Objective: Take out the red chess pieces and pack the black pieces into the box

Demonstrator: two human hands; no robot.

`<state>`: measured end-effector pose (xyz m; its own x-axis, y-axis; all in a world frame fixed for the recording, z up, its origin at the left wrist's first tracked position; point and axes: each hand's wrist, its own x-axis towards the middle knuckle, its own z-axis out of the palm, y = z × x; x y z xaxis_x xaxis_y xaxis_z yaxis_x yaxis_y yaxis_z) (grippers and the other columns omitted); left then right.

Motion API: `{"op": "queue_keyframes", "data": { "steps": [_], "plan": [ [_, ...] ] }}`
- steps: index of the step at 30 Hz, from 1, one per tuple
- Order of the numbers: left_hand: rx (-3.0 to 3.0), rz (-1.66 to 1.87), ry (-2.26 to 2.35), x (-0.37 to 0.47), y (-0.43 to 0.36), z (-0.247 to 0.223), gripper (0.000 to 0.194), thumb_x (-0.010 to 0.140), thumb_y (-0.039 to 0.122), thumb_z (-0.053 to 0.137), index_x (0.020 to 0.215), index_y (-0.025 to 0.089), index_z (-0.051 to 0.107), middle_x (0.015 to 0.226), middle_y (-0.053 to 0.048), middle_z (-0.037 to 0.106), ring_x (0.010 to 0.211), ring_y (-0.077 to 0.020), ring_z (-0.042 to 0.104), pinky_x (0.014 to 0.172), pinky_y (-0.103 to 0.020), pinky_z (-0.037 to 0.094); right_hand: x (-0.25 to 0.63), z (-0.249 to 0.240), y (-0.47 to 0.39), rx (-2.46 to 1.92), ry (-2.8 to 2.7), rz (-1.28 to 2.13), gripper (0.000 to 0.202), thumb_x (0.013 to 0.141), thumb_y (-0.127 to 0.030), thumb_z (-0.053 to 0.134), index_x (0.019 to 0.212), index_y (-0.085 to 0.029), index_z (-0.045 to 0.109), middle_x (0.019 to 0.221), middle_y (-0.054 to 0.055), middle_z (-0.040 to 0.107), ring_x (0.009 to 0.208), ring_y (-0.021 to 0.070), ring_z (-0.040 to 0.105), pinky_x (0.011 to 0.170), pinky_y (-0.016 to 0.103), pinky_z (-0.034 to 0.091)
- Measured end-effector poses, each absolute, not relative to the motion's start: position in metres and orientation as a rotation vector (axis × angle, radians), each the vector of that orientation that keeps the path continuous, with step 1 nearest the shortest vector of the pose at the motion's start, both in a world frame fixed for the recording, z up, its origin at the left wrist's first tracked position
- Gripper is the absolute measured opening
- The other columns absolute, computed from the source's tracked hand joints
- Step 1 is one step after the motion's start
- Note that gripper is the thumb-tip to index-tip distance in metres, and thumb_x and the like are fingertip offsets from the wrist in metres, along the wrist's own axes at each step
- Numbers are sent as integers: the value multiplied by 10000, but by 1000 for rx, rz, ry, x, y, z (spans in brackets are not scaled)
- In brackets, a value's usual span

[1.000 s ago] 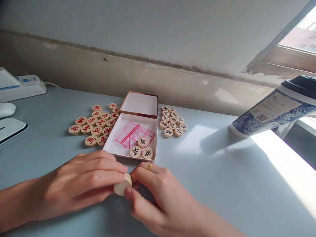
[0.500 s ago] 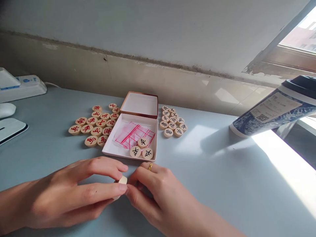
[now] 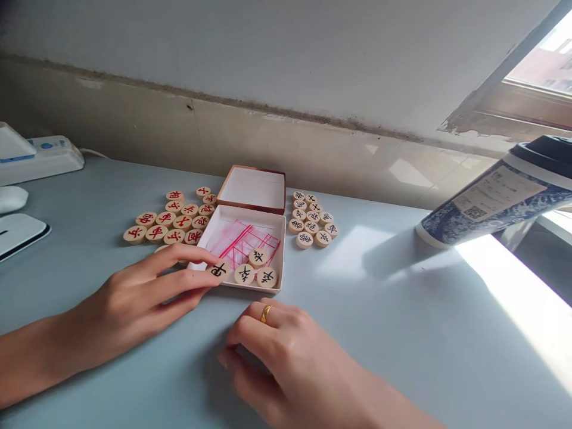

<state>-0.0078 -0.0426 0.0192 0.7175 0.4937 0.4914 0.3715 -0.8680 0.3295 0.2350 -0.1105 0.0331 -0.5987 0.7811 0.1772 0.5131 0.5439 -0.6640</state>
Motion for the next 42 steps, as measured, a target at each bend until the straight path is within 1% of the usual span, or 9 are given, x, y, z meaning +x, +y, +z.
{"op": "queue_keyframes", "data": {
  "steps": [7, 11, 17, 20, 23, 25, 31, 37, 42],
  "plan": [
    [2752, 845, 714, -4, -41, 19, 258, 1036, 60, 443, 1187, 185, 611, 1161, -56, 638, 1131, -172, 636, 989, -278, 512, 234, 36, -110, -1063, -2372, 739, 187, 997, -157, 498, 836, -183, 589, 801, 20, 615, 707, 126, 553, 658, 240, 476],
    [2790, 871, 704, -1, -40, 19, 194, 1016, 68, 494, 1127, 174, 613, 1071, -33, 670, 1066, -184, 629, 1108, -397, 421, 234, 36, -111, -1035, -2380, 706, 199, 1000, -166, 493, 823, -191, 580, 766, 15, 609, 678, 128, 539, 640, 244, 474],
    [2753, 843, 803, 0, -40, 19, 237, 1001, 82, 508, 1179, 193, 618, 1154, -57, 641, 1241, -238, 549, 1095, -411, 421, 236, 35, -113, -1005, -2350, 577, 177, 1001, -122, 481, 872, -185, 584, 826, 33, 641, 696, 125, 567, 654, 244, 501],
    [2748, 800, 797, 0, -40, 18, 232, 1001, 90, 510, 1166, 203, 626, 1124, -49, 651, 1154, -235, 596, 1024, -405, 458, 240, 35, -110, -1055, -2306, 245, 114, 975, -107, 539, 1023, -185, 607, 1070, 80, 683, 923, 164, 623, 801, 282, 547],
    [2755, 791, 784, 0, -39, 18, 231, 1016, 85, 488, 1163, 192, 631, 1087, -52, 660, 1102, -226, 619, 980, -384, 475, 242, 31, -104, -1144, -2336, -88, 313, 986, -195, 586, 1295, -152, 559, 1328, 155, 624, 1250, 267, 553, 998, 429, 538],
    [2758, 794, 767, 0, -39, 18, 225, 1023, 80, 480, 1154, 180, 634, 1078, -54, 665, 1095, -218, 622, 977, -369, 474, 243, 27, -99, -1209, -2376, -148, 428, 996, -279, 595, 1383, -115, 513, 1376, 187, 604, 1327, 320, 511, 1043, 524, 524],
    [2807, 761, 672, -2, -39, 17, 242, 1028, 75, 465, 1187, 172, 620, 1155, -52, 683, 1124, -202, 624, 997, -346, 447, 245, 20, -95, -1292, -2470, -168, 468, 1007, -356, 576, 1398, -106, 511, 1406, 173, 621, 1332, 362, 551, 1085, 671, 477],
    [2805, 768, 648, -3, -38, 16, 258, 1018, 64, 477, 1206, 180, 611, 1202, -38, 681, 1159, -188, 609, 1046, -333, 420, 242, 21, -96, -1272, -2426, -200, 455, 1002, -333, 571, 1398, -119, 506, 1439, 191, 577, 1373, 364, 508, 1077, 635, 503],
    [2797, 761, 644, -3, -39, 17, 252, 1020, 68, 480, 1203, 178, 615, 1206, -37, 680, 1144, -189, 613, 1026, -335, 431, 243, 20, -94, -1275, -2388, -215, 364, 992, -339, 595, 1289, -130, 574, 1243, 164, 676, 1235, 354, 598, 1036, 615, 534]
  ]
}}
